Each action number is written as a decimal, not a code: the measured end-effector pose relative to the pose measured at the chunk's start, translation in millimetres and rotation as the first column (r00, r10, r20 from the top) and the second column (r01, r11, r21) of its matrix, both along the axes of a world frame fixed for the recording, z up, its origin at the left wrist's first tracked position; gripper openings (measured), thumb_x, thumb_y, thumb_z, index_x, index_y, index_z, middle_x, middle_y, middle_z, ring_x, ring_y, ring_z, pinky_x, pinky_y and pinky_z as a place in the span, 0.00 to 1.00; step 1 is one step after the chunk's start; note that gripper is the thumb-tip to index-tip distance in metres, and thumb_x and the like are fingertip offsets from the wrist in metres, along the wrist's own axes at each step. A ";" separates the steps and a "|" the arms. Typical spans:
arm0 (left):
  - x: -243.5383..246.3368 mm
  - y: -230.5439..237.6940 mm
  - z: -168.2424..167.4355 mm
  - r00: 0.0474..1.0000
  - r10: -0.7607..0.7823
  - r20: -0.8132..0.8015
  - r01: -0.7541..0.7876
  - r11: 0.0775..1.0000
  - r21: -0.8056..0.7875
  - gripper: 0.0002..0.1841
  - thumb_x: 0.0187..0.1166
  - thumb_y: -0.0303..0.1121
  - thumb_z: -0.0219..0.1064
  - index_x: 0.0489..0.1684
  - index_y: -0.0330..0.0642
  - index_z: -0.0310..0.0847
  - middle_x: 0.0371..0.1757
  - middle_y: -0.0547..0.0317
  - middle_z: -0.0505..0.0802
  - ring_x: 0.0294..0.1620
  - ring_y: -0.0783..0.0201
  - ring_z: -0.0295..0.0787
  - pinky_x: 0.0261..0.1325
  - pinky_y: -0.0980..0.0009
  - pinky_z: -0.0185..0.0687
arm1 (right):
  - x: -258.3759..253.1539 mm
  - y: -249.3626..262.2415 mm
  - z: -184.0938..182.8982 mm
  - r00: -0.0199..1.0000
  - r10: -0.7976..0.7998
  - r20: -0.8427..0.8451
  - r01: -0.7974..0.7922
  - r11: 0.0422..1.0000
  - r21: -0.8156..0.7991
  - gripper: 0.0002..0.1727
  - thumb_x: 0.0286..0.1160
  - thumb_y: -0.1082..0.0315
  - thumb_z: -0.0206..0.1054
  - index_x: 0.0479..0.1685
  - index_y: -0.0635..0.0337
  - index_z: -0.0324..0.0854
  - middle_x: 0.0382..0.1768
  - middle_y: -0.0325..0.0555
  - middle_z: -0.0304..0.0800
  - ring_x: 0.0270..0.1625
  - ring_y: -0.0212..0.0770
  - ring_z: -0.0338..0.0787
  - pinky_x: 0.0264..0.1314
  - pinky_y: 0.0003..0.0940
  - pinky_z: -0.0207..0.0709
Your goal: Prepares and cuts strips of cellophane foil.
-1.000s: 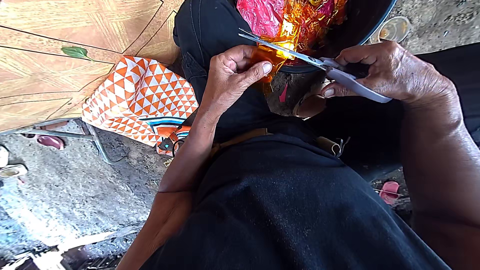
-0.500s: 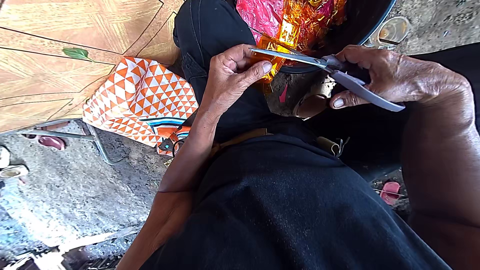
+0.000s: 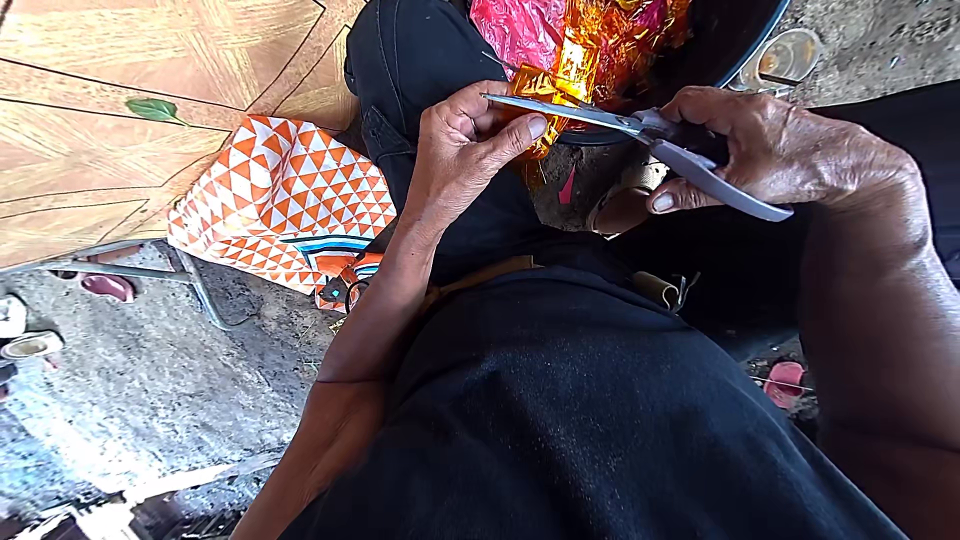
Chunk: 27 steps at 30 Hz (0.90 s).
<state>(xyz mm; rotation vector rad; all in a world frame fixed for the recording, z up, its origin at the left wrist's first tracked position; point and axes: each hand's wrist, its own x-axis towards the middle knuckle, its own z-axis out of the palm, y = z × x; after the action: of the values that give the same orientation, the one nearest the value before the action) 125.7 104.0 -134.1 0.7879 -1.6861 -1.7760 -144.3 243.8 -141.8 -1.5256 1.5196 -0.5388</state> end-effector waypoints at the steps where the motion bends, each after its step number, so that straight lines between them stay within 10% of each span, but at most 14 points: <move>1: -0.3 0.0 -0.1 1.000 -0.004 -0.005 0.004 1.000 -0.003 0.12 0.73 0.17 0.73 0.51 0.31 0.83 0.41 0.60 0.97 0.43 0.70 0.95 0.53 0.70 0.93 | 0.4 -0.3 0.4 1.000 -0.001 0.004 0.001 1.000 0.000 0.40 0.46 0.24 0.74 0.47 0.49 0.82 0.41 0.26 0.80 0.38 0.13 0.77 0.37 0.10 0.71; 27: 0.3 -1.4 -1.4 1.000 -0.014 -0.009 0.014 1.000 0.004 0.08 0.75 0.18 0.72 0.48 0.33 0.85 0.40 0.60 0.97 0.43 0.69 0.95 0.53 0.69 0.93 | -2.1 2.8 -11.5 0.999 -0.044 -0.016 0.040 0.986 -0.162 0.31 0.57 0.27 0.72 0.33 0.48 0.83 0.24 0.24 0.79 0.27 0.15 0.75 0.28 0.18 0.67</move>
<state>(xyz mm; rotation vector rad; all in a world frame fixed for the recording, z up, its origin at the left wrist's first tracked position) 126.0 102.6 -135.5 0.7708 -1.6868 -1.7907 -146.3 246.6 -153.3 -1.6290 1.5575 -0.6877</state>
